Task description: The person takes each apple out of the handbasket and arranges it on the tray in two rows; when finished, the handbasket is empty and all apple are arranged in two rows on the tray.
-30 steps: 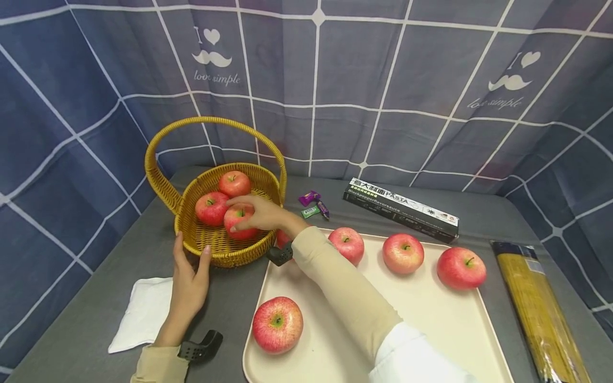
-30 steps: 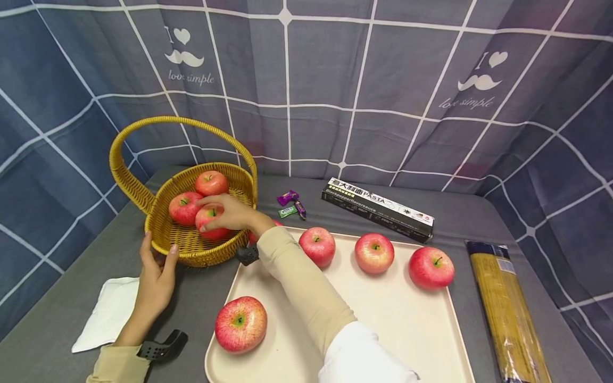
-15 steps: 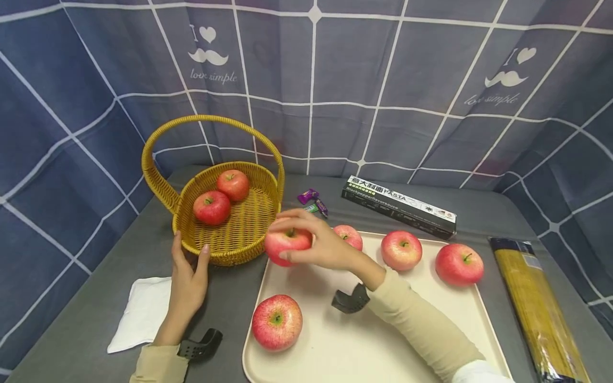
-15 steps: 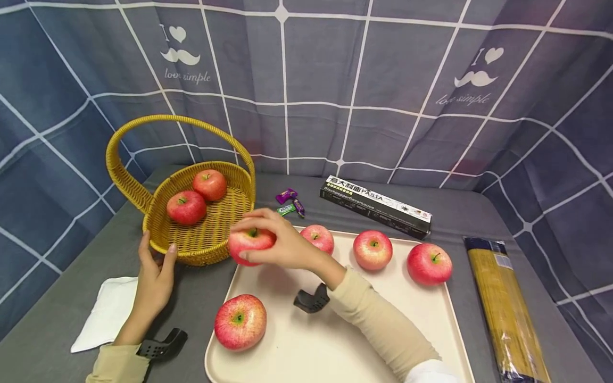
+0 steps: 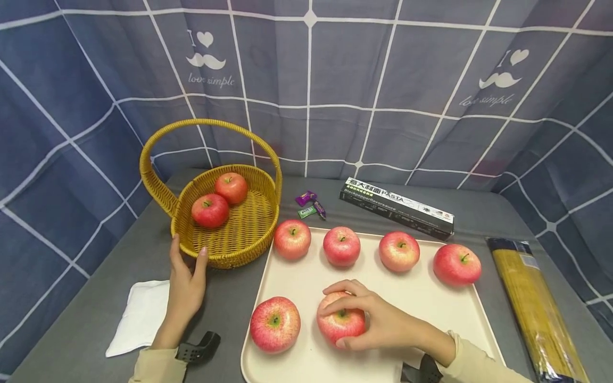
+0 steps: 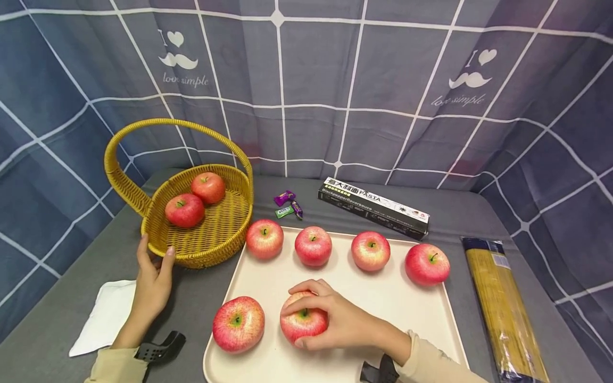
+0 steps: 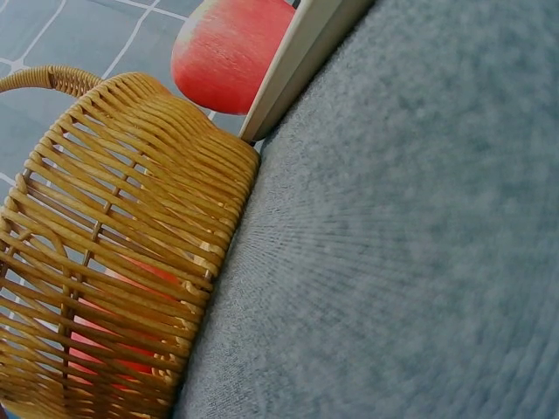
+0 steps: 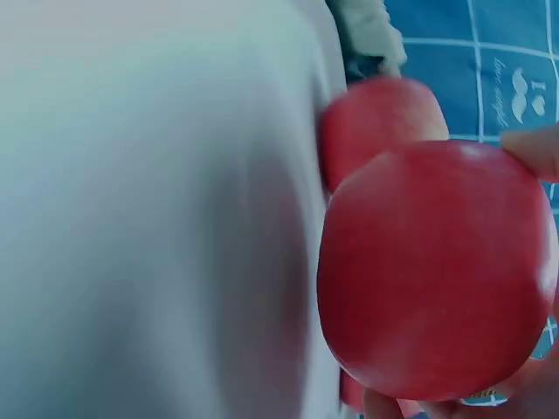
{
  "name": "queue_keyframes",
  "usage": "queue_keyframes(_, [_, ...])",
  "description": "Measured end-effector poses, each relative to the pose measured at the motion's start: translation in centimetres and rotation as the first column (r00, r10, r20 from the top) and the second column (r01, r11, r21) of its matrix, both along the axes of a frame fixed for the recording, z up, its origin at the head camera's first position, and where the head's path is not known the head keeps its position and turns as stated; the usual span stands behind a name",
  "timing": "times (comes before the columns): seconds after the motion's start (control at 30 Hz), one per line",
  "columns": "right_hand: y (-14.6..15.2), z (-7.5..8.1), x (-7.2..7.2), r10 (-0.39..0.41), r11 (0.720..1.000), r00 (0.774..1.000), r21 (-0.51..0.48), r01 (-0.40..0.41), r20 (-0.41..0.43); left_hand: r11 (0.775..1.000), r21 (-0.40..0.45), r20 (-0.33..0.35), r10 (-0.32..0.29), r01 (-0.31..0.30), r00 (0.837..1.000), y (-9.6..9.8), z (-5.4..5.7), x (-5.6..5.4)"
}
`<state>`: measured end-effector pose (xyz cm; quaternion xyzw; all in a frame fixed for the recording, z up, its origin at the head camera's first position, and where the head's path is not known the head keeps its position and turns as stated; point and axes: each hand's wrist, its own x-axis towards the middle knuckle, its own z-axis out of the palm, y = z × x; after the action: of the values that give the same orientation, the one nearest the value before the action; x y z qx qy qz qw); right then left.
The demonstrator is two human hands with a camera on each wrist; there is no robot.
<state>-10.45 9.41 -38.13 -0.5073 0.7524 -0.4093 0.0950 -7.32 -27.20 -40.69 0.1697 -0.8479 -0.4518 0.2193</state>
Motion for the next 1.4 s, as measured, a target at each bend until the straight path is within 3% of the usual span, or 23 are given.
queue_keyframes(0.2, [0.6, -1.0, 1.9, -0.001, 0.999, 0.997, 0.052, 0.005, -0.073, 1.000, 0.005, 0.002, -0.007, 0.007, 1.000, -0.1, -0.1, 0.0])
queue_keyframes(0.37, [1.5, -1.1, 2.7, -0.061, 0.984, 0.998, 0.166, 0.060, 0.001, 1.000, 0.015, 0.010, -0.019, 0.019, 1.000, -0.1, -0.1, 0.1])
queue_keyframes(0.5, [1.7, -0.9, 2.8, -0.062, 0.981, 0.998, 0.185, 0.059, 0.011, 1.000, 0.007, 0.005, -0.004, 0.004, 1.000, -0.2, -0.1, 0.1])
queue_keyframes(0.73, [1.8, -0.7, 2.8, -0.086, 0.982, 0.995, 0.172, 0.078, 0.041, 1.000, 0.004, 0.005, -0.010, 0.010, 1.000, -0.3, 0.0, -0.1])
queue_keyframes(1.13, [2.5, -0.4, 2.7, -0.138, 0.976, 0.988, 0.159, 0.146, -0.063, 1.000, -0.010, 0.028, -0.004, 0.004, 1.000, -0.2, 0.2, 0.1])
queue_keyframes(1.27, [2.6, 0.5, 1.9, -0.179, 0.969, 0.978, 0.153, 0.195, -0.109, 1.000, -0.010, 0.028, 0.001, -0.001, 1.000, -0.2, 0.2, 0.2])
queue_keyframes(1.4, [2.0, 2.5, 0.5, -0.213, 0.962, 0.957, 0.131, 0.241, -0.199, 1.000, -0.011, 0.026, -0.004, 0.004, 1.000, -0.2, 0.1, 0.2])
